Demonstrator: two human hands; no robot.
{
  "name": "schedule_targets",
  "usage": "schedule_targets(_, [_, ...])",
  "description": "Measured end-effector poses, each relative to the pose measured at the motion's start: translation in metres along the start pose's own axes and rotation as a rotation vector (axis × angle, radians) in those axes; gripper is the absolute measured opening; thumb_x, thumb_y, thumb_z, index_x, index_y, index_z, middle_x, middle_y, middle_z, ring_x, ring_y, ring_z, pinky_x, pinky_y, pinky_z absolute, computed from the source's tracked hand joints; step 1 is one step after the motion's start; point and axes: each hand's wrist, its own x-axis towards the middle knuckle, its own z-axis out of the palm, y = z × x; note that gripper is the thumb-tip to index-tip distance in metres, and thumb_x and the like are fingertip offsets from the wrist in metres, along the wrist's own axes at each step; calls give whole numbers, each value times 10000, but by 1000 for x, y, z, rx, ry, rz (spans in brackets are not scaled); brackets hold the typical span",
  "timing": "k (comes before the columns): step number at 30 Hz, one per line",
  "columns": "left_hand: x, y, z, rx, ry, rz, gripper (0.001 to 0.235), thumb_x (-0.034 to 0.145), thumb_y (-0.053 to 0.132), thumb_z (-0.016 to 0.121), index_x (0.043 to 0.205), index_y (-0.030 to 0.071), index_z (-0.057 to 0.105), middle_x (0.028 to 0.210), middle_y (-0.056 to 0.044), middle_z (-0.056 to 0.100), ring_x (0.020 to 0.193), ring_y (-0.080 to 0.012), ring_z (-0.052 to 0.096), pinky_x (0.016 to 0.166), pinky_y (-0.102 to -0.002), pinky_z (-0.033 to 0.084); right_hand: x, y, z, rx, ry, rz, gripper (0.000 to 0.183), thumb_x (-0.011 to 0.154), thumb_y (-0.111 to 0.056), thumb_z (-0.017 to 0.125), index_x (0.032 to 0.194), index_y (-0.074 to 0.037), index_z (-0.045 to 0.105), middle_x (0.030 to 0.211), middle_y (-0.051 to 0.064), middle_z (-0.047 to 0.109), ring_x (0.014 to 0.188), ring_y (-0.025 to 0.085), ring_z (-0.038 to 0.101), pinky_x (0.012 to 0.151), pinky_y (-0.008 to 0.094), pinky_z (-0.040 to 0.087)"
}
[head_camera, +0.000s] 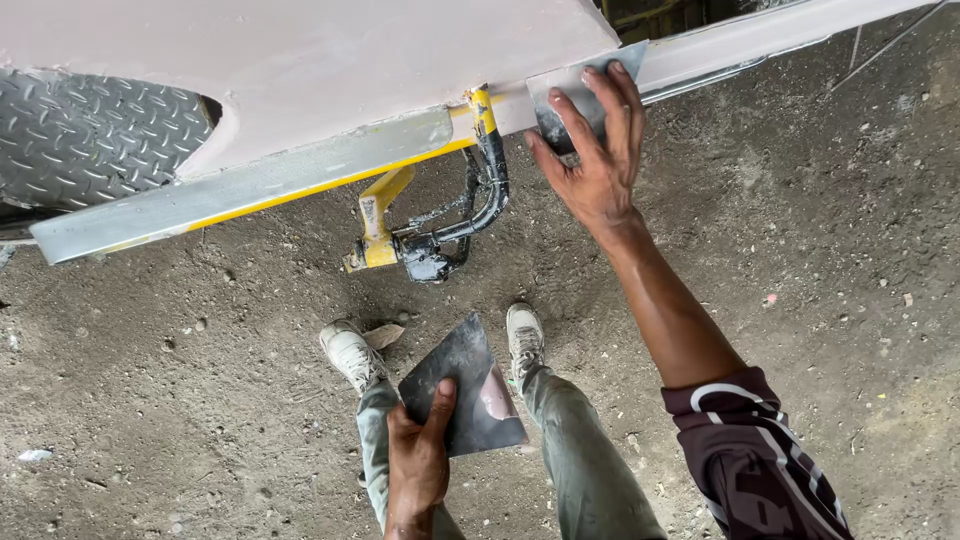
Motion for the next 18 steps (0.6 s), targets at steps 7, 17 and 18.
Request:
schedule_targets(7, [1,-10,-12,99,17,17,382,949,343,683,693,62,717,506,9,609,394,-69,429,405,-265,346,-15,-10,-3,-7,-40,56,527,978,-398,891,1410,-177,685,1584,91,414,1518,329,338,1281,567,340])
schedule_targets(17, [0,-12,-16,8,-19,22,368,959,315,677,755,12,712,576,-44,673,425,-108,524,429,-298,448,2,-6,-3,-32,-16,34,497,1023,-391,856,1434,-170,684,1606,98,421,1529,319,359,1285,558,369])
schedule_targets(18, [-2,-10,-14,-3,-30,29,351,955,311,680,775,12,716,594,-48,680,437,-106,523,434,-292,436,-2,-6,1,-33,1,36,495,1025,-399,857,1428,-168,683,1600,99,418,1523,320,359,1283,559,373])
